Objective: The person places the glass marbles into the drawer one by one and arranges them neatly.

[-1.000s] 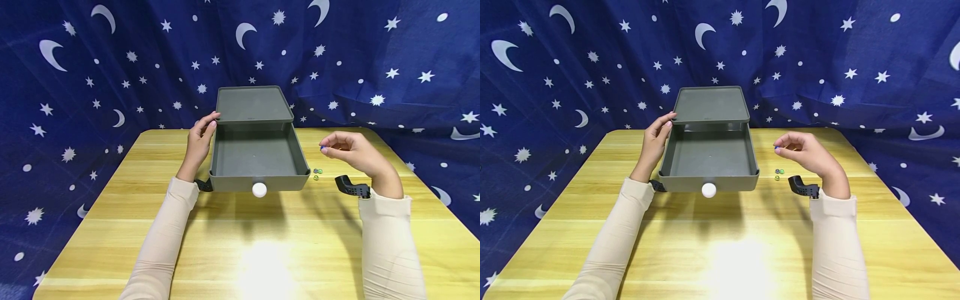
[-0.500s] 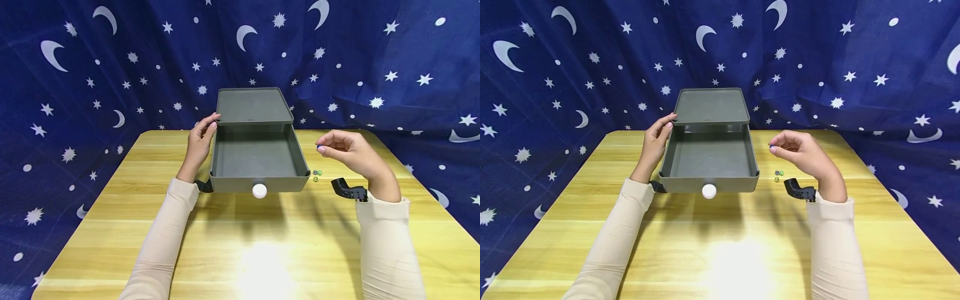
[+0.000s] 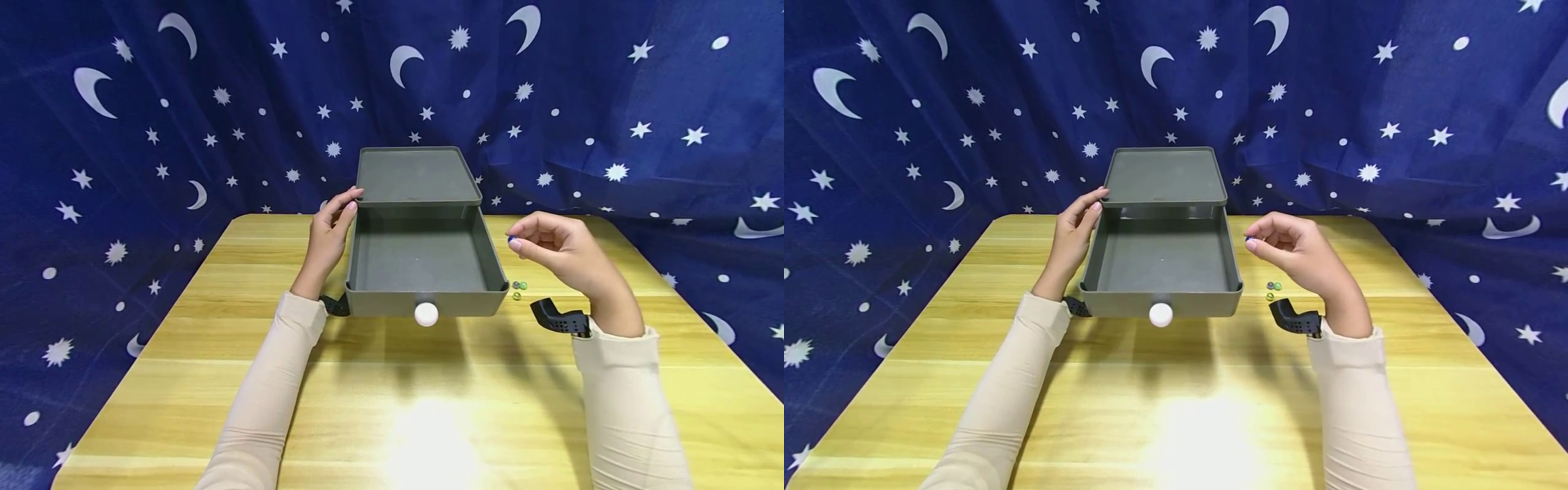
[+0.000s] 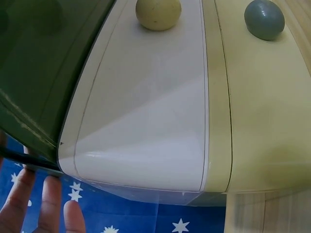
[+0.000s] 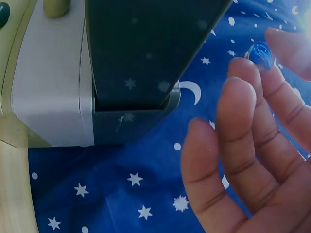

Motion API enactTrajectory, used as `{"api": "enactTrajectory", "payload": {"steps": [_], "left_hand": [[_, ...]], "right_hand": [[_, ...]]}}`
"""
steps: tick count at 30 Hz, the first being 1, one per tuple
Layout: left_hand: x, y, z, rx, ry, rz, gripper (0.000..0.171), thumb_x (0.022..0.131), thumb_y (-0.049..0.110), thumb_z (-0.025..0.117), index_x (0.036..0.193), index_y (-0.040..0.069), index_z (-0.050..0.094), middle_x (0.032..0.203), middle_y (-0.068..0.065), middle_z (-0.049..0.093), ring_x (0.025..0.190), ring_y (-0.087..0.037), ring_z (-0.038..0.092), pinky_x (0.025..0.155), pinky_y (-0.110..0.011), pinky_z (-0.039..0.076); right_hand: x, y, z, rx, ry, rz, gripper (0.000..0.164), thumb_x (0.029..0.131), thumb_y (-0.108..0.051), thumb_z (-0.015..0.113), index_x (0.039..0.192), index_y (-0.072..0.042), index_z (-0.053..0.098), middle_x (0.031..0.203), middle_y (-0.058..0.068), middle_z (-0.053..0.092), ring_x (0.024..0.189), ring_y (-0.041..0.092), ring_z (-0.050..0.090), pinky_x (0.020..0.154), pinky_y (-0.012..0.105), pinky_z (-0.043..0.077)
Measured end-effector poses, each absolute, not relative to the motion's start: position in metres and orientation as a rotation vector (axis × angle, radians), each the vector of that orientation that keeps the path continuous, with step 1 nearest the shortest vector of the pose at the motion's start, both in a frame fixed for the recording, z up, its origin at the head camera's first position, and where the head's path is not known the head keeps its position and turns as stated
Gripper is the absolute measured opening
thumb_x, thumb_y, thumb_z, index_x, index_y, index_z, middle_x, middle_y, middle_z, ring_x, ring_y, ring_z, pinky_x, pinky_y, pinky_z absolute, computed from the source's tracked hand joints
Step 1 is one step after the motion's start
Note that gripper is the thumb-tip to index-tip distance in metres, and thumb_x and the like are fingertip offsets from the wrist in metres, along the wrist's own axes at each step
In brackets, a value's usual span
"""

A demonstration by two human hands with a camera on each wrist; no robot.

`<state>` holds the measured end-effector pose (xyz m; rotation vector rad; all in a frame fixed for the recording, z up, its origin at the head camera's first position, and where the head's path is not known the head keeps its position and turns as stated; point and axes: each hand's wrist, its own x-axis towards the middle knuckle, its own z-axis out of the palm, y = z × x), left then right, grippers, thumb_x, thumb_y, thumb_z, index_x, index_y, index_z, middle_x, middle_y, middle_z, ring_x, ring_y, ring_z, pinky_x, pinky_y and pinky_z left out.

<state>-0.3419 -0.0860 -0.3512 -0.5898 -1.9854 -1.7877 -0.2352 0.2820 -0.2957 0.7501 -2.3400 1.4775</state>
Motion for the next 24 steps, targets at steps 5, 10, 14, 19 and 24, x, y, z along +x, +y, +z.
{"api": "enactTrajectory", "payload": {"steps": [5,10,14,19,24], "left_hand": [[-0.342,-0.086,-0.351,-0.596,-1.987,-1.783,0.034,0.113,0.011,0.056,0.141,-0.003,0.068,0.156,-0.012,0.061,0.135,-0.028,0.06,0.105,-0.031,0.046],[-0.341,-0.086,-0.352,-0.599,-1.988,-1.783,0.034,0.113,0.011,0.055,0.142,-0.002,0.068,0.157,-0.012,0.06,0.136,-0.028,0.059,0.106,-0.031,0.046],[-0.341,-0.086,-0.352,-0.598,-1.99,-1.783,0.034,0.113,0.011,0.055,0.142,-0.002,0.067,0.157,-0.012,0.06,0.137,-0.027,0.059,0.105,-0.031,0.045],[-0.341,-0.086,-0.351,-0.595,-1.992,-1.783,0.035,0.113,0.012,0.055,0.143,-0.001,0.067,0.158,-0.012,0.059,0.134,-0.028,0.06,0.105,-0.031,0.045],[-0.341,-0.086,-0.351,-0.594,-1.995,-1.784,0.035,0.113,0.012,0.055,0.143,-0.002,0.067,0.158,-0.011,0.06,0.136,-0.028,0.059,0.106,-0.033,0.045]], "right_hand": [[-0.235,0.277,-0.296,0.784,-2.327,1.471,0.017,0.095,0.016,0.067,0.105,0.003,0.074,0.088,-0.004,0.074,0.075,0.007,0.067,0.071,0.017,0.052],[-0.235,0.271,-0.298,0.798,-2.336,1.44,0.017,0.094,0.016,0.068,0.105,0.004,0.073,0.087,-0.006,0.072,0.073,0.008,0.065,0.069,0.018,0.051],[-0.236,0.266,-0.298,0.799,-2.333,1.431,0.017,0.093,0.017,0.069,0.106,0.006,0.072,0.085,-0.006,0.071,0.071,0.008,0.063,0.067,0.019,0.049],[-0.235,0.261,-0.297,0.81,-2.302,1.434,0.019,0.091,0.018,0.07,0.106,0.007,0.072,0.084,-0.005,0.071,0.07,0.009,0.063,0.066,0.018,0.048],[-0.234,0.257,-0.297,0.815,-2.312,1.409,0.016,0.092,0.016,0.071,0.106,0.008,0.072,0.085,-0.005,0.071,0.073,0.009,0.063,0.068,0.017,0.049]]}}
